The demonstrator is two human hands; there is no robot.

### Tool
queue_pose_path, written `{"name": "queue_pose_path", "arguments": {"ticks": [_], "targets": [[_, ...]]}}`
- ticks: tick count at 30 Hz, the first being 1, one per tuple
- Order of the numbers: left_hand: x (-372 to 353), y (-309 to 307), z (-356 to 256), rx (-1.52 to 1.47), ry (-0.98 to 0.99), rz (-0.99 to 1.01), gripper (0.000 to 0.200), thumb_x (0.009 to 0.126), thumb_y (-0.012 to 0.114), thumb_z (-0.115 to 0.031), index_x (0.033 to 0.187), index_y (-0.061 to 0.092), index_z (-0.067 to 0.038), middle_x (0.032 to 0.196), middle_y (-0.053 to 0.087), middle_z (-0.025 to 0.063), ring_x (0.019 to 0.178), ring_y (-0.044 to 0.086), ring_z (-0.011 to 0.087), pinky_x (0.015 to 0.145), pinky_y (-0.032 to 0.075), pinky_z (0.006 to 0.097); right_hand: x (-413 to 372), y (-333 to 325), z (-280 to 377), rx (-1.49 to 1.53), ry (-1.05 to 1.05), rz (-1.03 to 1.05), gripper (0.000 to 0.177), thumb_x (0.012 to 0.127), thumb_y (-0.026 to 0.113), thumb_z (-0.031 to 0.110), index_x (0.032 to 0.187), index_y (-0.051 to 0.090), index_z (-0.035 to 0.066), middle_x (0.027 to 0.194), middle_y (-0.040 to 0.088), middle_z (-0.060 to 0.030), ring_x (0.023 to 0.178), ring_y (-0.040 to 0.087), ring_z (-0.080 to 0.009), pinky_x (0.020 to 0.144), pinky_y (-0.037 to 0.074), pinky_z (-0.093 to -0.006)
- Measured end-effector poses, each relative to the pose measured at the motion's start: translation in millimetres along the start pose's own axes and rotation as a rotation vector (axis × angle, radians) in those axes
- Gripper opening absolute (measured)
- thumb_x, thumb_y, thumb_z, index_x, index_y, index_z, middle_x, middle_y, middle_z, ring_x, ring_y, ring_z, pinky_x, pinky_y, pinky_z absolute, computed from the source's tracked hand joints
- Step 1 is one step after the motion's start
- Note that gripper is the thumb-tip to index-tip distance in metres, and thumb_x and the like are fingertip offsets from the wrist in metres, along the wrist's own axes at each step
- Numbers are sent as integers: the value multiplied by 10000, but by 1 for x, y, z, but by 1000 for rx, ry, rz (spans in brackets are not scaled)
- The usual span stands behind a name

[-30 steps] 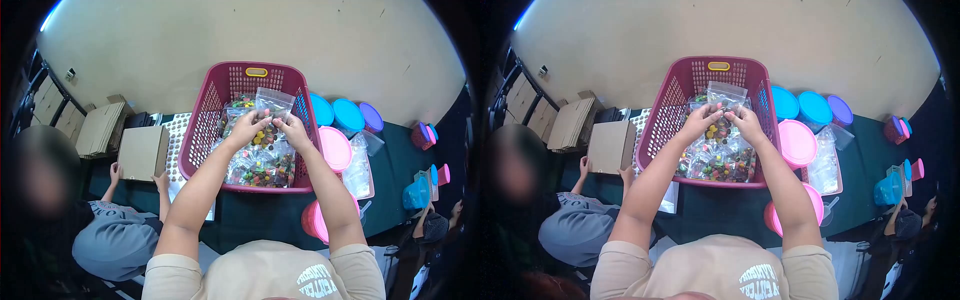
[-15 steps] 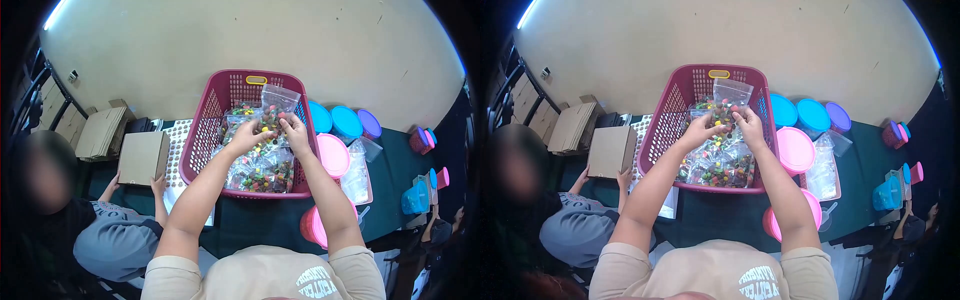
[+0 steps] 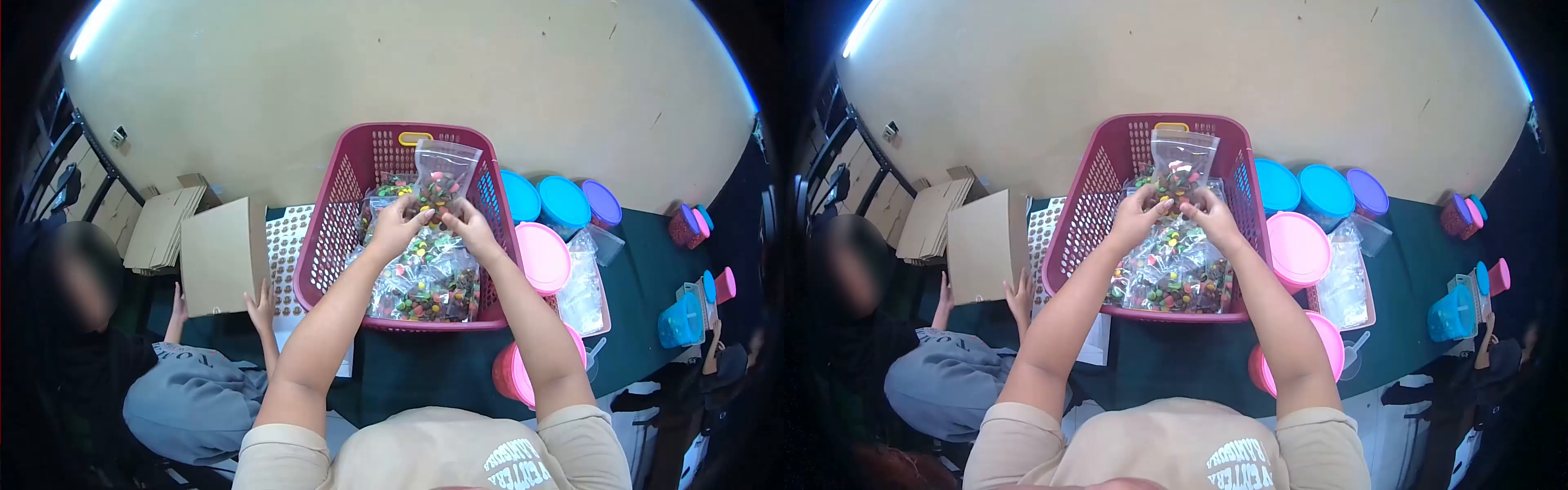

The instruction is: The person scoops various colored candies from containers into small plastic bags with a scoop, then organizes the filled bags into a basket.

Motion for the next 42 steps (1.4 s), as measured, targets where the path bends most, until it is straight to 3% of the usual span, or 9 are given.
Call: {"name": "queue_pose_path", "arguments": {"ticks": [7, 11, 13, 17, 21, 30, 33, 38, 42], "targets": [[-1, -4, 2, -60, 59, -92, 384, 892, 649, -279, 1134, 559, 6, 941, 641, 61, 804, 618, 115, 695, 502, 256, -4, 2, 14, -10, -42, -17, 327, 870, 671, 246, 1071, 630, -8, 957, 667, -68, 828, 582, -100, 750, 457, -266], [1, 3, 17, -39, -93, 69, 441, 881, 658, -305, 1170, 539, 6, 1086, 606, 92, 947, 589, 116, 766, 497, 281, -2, -1, 10, -6, -86, -29, 313, 872, 670, 239, 1069, 632, -2, 946, 662, -52, 831, 585, -101, 756, 464, -268], [-2, 3, 2, 104, 31, 3, 375, 891, 651, -249, 1132, 552, 20, 1015, 631, 82, 913, 600, 117, 803, 486, 276, -6, -1, 16, 49, -76, -24, 317, 868, 674, 234, 1074, 627, -2, 945, 660, -49, 842, 587, -103, 771, 465, -271], [0, -3, 2, -188, 22, 6, 393, 891, 651, -282, 1125, 559, 20, 1012, 630, 74, 951, 584, 124, 840, 470, 287, -7, 9, 12, -32, -16, 71, 330, 855, 690, 213, 1085, 608, -9, 944, 655, -48, 848, 595, -103, 781, 475, -273], [-4, 6, 1, 77, -29, 26, 353, 894, 648, -251, 1113, 567, 14, 982, 640, 61, 910, 593, 115, 827, 472, 273, -5, 0, 13, 116, -15, 2, 352, 843, 701, 194, 1105, 592, -14, 949, 657, -51, 788, 612, -102, 725, 485, -252], [-6, -5, -10, -160, 32, -65, 275, 885, 654, -201, 1063, 602, 1, 940, 658, 62, 870, 609, 107, 813, 476, 262, -3, 8, 6, -127, -14, 52, 360, 848, 693, 213, 1128, 606, 4, 949, 654, -44, 855, 596, -101, 753, 480, -271], [-6, 1, -12, -3, 34, -2, 293, 878, 664, -205, 1073, 597, 4, 963, 655, 69, 892, 612, 109, 818, 478, 264, -9, 11, 19, 83, -24, 69, 374, 842, 701, 247, 1106, 607, 0, 902, 642, -27, 830, 592, -108, 749, 477, -264], [-4, -7, -1, -103, -3, -76, 324, 870, 677, -208, 1105, 593, -3, 983, 653, 66, 913, 611, 103, 827, 479, 264, -3, -8, 14, -167, -64, -83, 315, 836, 709, 283, 919, 643, -14, 771, 600, -1, 705, 511, -79, 643, 424, -257], [-6, 3, -6, -10, 6, 28, 352, 864, 683, -208, 1120, 578, 11, 1003, 649, 72, 928, 618, 117, 842, 481, 272, -2, -5, 11, -33, -109, -58, 310, 838, 707, 278, 924, 641, -13, 767, 597, -2, 710, 517, -77, 644, 425, -252]]}}
Point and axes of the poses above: each hand's wrist, its own x-axis towards the middle knuckle, its own y-axis out of the palm, z = x × y, the point moved 10 cm from there along x, towards the middle knuckle
